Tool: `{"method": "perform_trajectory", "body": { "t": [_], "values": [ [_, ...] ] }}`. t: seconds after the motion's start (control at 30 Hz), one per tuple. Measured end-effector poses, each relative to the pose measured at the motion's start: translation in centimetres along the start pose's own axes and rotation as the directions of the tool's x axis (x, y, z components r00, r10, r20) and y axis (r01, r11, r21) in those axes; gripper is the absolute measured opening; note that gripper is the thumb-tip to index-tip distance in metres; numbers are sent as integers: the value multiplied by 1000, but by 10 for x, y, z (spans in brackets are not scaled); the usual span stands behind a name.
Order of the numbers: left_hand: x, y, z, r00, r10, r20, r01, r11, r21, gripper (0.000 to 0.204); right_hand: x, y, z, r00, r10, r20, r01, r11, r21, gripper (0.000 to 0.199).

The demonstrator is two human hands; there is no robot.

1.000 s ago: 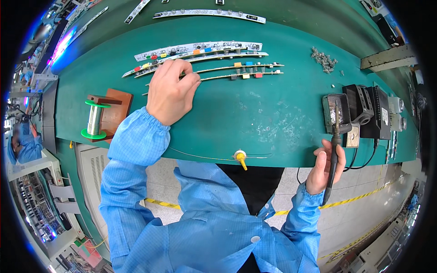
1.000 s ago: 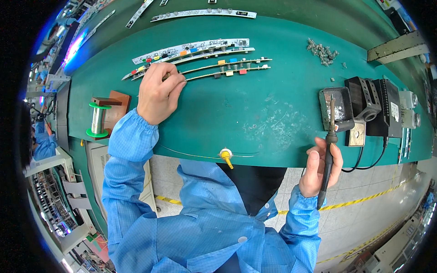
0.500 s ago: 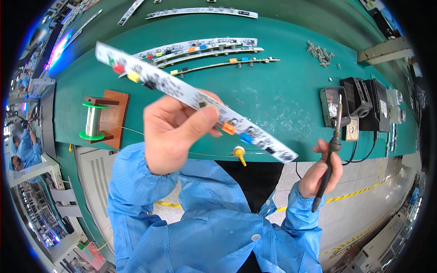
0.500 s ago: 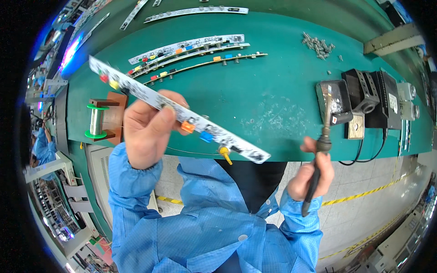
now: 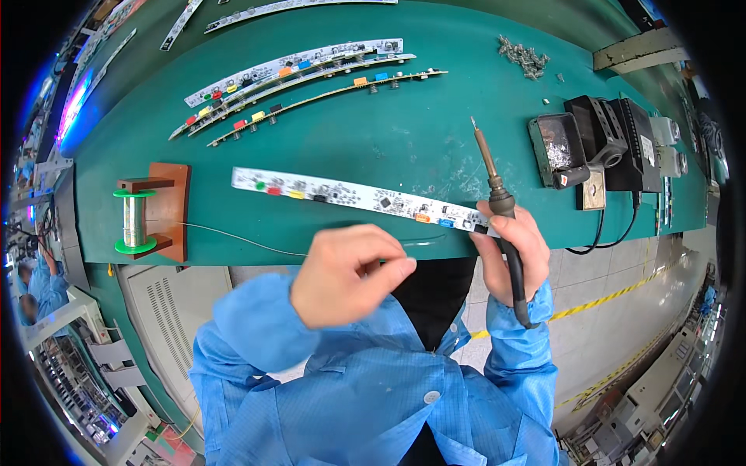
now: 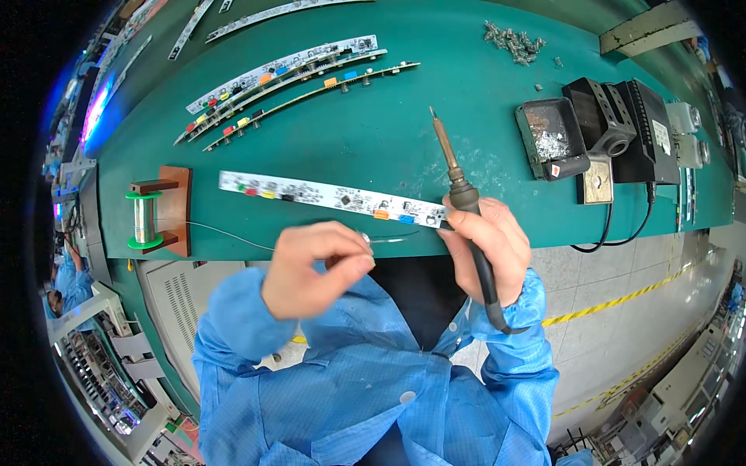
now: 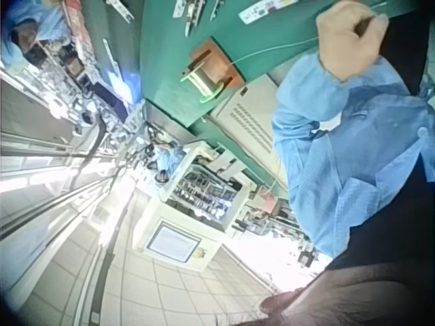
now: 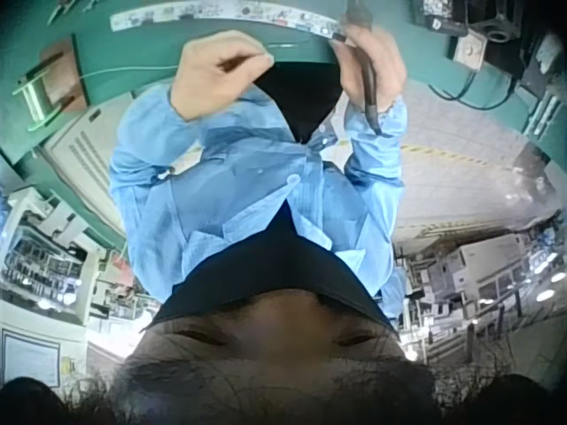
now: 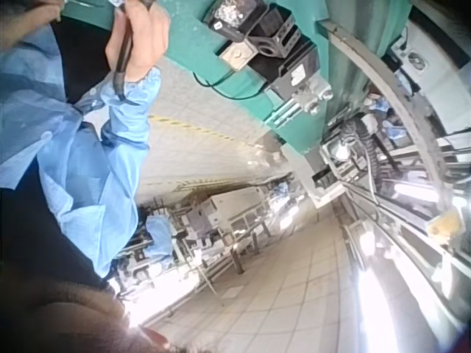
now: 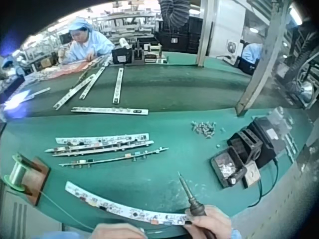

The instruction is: Soldering electronic components onto LED strips at a manual assembly station.

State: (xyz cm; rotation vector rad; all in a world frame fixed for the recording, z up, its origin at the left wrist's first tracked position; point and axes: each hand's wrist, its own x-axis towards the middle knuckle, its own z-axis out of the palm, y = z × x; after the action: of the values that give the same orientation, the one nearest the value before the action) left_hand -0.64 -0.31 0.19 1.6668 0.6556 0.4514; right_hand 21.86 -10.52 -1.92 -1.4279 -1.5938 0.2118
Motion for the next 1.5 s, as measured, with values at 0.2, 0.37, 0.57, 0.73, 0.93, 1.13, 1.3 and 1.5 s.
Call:
{"method": "perform_trajectory", "body": {
  "t": [0.2,0.37,0.57,0.73,0.93,1.13,1.3,1.5],
  "values": [
    [8,-16,33,825,564,-31,-370,582,724,40,0,14,-5,993,-63,95,69,996,-64,47],
    [11,-21,35,809,574,-128,-315,606,731,38,2,13,-4,989,-33,143,62,977,-202,48],
    [14,-28,27,809,577,-114,-326,601,730,26,3,11,-2,994,19,105,-2,988,-157,46],
    [17,-24,27,818,574,-29,-397,601,694,21,-4,19,-1,991,-102,87,116,978,-173,42],
    [-1,-21,28,759,624,-188,-498,742,450,25,-5,15,5,977,-210,39,211,920,-331,37],
    [-16,-1,26,936,286,-204,-290,957,10,14,-21,17,10,967,-256,-20,240,928,-284,29],
    [-23,-5,26,969,207,-134,-220,972,-89,13,-24,13,7,979,-196,46,201,950,-239,50],
    [-20,-1,25,989,126,-81,-133,987,-89,13,-14,10,12,994,-103,-27,95,970,-225,51]
  ]
}}
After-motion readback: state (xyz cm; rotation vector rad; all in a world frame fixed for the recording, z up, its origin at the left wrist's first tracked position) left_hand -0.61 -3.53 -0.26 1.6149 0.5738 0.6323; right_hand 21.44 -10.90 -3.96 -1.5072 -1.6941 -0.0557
